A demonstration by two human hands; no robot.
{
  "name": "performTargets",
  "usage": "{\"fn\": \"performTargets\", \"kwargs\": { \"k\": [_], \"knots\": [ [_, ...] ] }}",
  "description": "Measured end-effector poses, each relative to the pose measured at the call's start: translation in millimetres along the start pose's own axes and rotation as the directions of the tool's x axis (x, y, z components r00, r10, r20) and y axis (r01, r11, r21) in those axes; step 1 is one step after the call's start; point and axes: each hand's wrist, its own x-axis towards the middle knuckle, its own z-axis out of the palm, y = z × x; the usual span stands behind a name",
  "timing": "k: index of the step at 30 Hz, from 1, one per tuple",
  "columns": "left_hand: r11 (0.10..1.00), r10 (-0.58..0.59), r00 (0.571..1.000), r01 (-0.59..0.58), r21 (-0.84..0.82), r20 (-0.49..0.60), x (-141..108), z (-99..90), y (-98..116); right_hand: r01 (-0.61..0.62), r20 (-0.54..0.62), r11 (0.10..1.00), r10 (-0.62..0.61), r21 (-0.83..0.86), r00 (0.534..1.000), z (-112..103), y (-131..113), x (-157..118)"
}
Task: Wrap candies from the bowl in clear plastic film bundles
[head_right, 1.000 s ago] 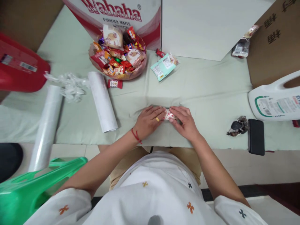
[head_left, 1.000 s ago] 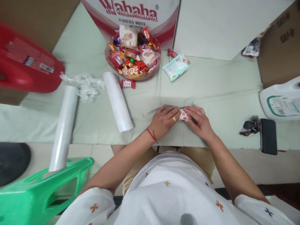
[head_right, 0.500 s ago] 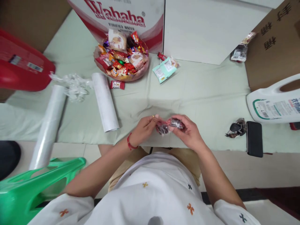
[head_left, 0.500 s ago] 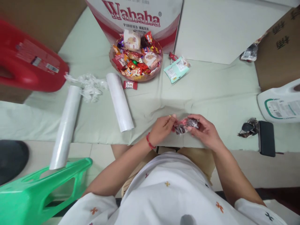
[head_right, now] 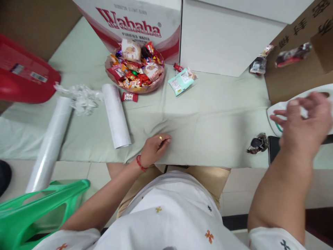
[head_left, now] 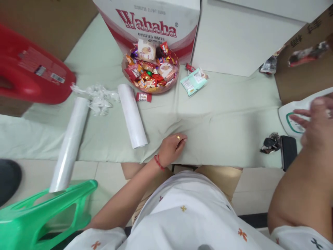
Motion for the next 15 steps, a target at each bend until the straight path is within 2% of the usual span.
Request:
{"fn": "performTargets", "kwargs": {
  "k": [1,2,3,5,7,10,12,15],
  "knots": [
    [1.000,0.007,1.000,-0.007,0.006,-0.012,-0.6,1.1,-1.2,-0.147,-0.208,0.989,0.150,0.033,0.967,10.0,-2.5,-9.4],
    [1.000,0.015,1.000,-0.015,0.013,-0.021,-1.3,1.9,-2.5,-0.281,-0.196,0.958,0.287,0.057,0.938,22.1,-5.2,-22.0],
    [1.000,0.022,0.999,-0.021,0.018,-0.028,-2.1,2.5,-3.7,-0.358,-0.146,0.933,0.360,0.042,0.922,35.2,-7.9,-37.0],
    [1.000,0.024,0.999,-0.024,0.015,-0.028,-3.2,3.1,-4.9,-0.427,-0.038,0.904,0.427,0.005,0.904,60.3,-12.6,-69.8],
    [1.000,0.006,0.999,-0.006,-0.003,-0.032,-3.1,3.2,-4.1,-0.412,0.073,0.910,0.414,-0.045,0.907,79.9,-17.9,-100.1],
    [1.000,-0.024,0.999,0.024,-0.008,-0.046,-1.7,2.7,1.3,-0.306,0.275,0.937,0.343,-0.168,0.898,97.5,-29.8,-129.4],
    [0.999,-0.034,0.998,0.035,0.013,-0.058,-2.6,1.3,6.9,-0.224,0.353,0.953,0.284,-0.202,0.891,103.7,-38.9,-136.4],
    [0.998,-0.002,0.997,0.007,0.060,-0.076,-10.2,-5.7,16.5,-0.190,0.374,0.964,0.248,-0.186,0.893,108.9,-48.4,-133.3]
  ]
}}
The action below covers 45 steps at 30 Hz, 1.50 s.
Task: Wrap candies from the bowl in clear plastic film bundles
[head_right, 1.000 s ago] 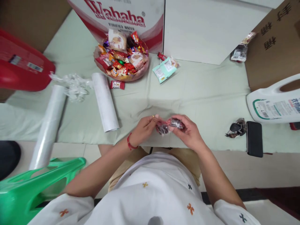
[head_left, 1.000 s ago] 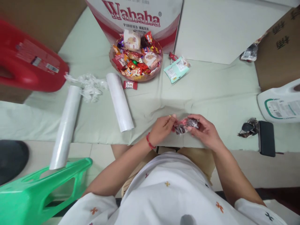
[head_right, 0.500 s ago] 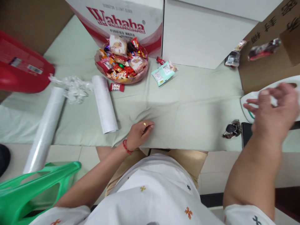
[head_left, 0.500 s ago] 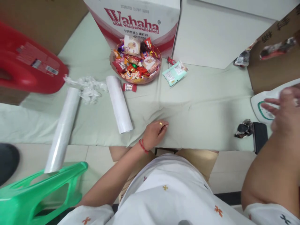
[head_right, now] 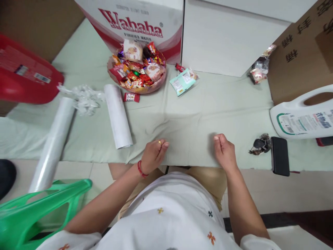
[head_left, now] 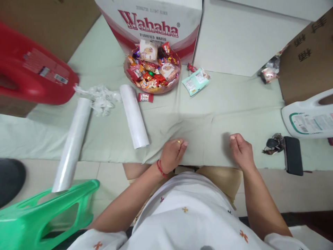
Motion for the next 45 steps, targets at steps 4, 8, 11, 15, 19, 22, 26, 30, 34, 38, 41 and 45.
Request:
{"fn": "performTargets", "kwargs": {
  "k": [4,8,11,15,19,22,26,30,34,38,41,45],
  "knots": [
    [0.997,0.076,0.995,-0.075,0.029,-0.067,-17.4,-22.7,9.6,-0.002,-0.035,0.995,0.006,0.095,0.999,1.7,-8.8,21.7],
    [0.999,-0.008,0.962,0.020,0.039,-0.274,-35.5,-43.8,12.3,0.164,-0.012,0.985,-0.164,0.049,0.986,12.9,-25.7,65.5],
    [0.993,-0.029,0.927,0.070,0.096,-0.375,-46.4,-51.3,10.7,0.239,0.095,0.971,-0.240,0.021,0.966,27.5,-47.9,100.7],
    [0.957,0.018,0.842,0.141,0.252,-0.540,-53.4,-57.4,0.9,0.261,0.317,0.965,-0.260,0.040,0.912,50.4,-79.4,125.8],
    [0.888,-0.086,0.757,0.353,0.296,-0.648,-43.6,-71.1,-21.8,0.303,0.351,0.947,-0.322,0.107,0.879,72.1,-98.9,117.4],
    [0.771,-0.330,0.788,0.543,0.333,-0.520,-25.3,-83.2,-35.1,0.329,0.356,0.928,-0.372,0.176,0.858,81.0,-104.5,97.3],
    [0.560,-0.620,0.718,0.688,0.463,-0.317,-4.1,-90.8,-34.3,0.368,0.376,0.898,-0.436,0.240,0.818,77.1,-106.5,70.2],
    [0.604,-0.604,0.732,0.679,0.418,-0.316,-5.8,-92.0,-34.6,0.375,0.344,0.898,-0.436,0.230,0.832,65.7,-101.5,50.2],
    [0.773,-0.504,0.771,0.604,0.194,-0.390,-19.4,-102.5,-50.3,0.320,0.299,0.922,-0.375,0.216,0.878,62.4,-83.1,33.7],
    [0.794,-0.493,0.698,0.605,0.059,-0.520,-28.8,-114.0,-70.0,0.162,0.286,0.963,-0.222,0.217,0.932,58.1,-50.8,30.1],
    [0.774,-0.519,0.641,0.633,0.007,-0.566,-34.1,-107.8,-82.6,0.006,0.196,0.976,-0.049,0.216,0.979,43.5,-21.9,40.8],
    [0.765,-0.501,0.658,0.640,0.068,-0.562,-38.8,-89.4,-89.2,-0.129,0.154,0.979,0.104,0.157,0.983,19.1,6.1,56.0]
  ]
}}
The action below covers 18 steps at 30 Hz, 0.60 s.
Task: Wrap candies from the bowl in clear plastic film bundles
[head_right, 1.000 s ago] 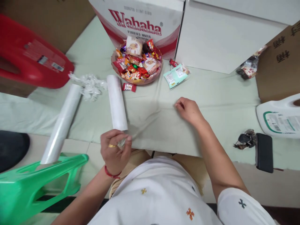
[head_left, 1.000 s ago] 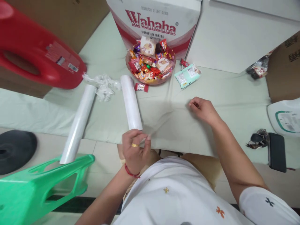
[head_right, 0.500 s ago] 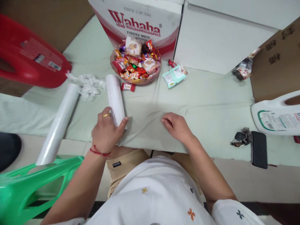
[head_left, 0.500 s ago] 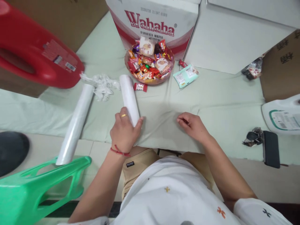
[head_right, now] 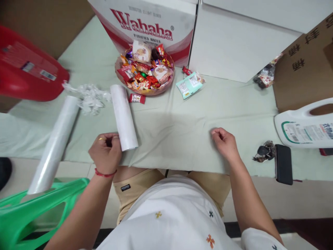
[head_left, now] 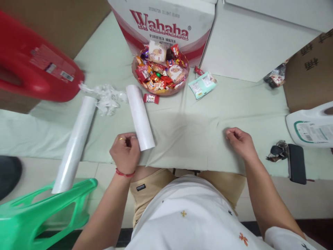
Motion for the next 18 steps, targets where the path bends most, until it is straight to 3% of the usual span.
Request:
{"fn": "performTargets", "kwargs": {
  "k": [3,6,8,14,18],
  "knots": [
    [1.000,0.011,1.000,-0.011,0.016,-0.003,-4.8,3.6,-0.3,0.056,0.018,0.975,-0.054,-0.213,0.998,-6.0,3.6,1.0],
    [0.999,0.001,1.000,-0.001,-0.038,-0.012,-6.4,2.0,-2.5,0.146,-0.022,0.873,-0.176,-0.466,0.984,6.0,0.7,-3.3],
    [0.996,-0.005,1.000,0.003,-0.090,-0.023,-7.5,1.0,-4.5,0.137,-0.092,0.818,-0.225,-0.558,0.970,18.2,-1.8,-6.9],
    [0.975,-0.087,0.992,0.066,-0.214,-0.094,-0.4,-6.6,-6.4,0.189,-0.173,0.795,-0.344,-0.576,0.923,36.0,-2.8,-14.1],
    [0.999,0.002,0.978,-0.012,-0.049,-0.207,35.3,-20.2,-13.0,0.200,-0.199,0.803,-0.365,-0.562,0.909,34.6,-0.1,-13.7]
  ]
}}
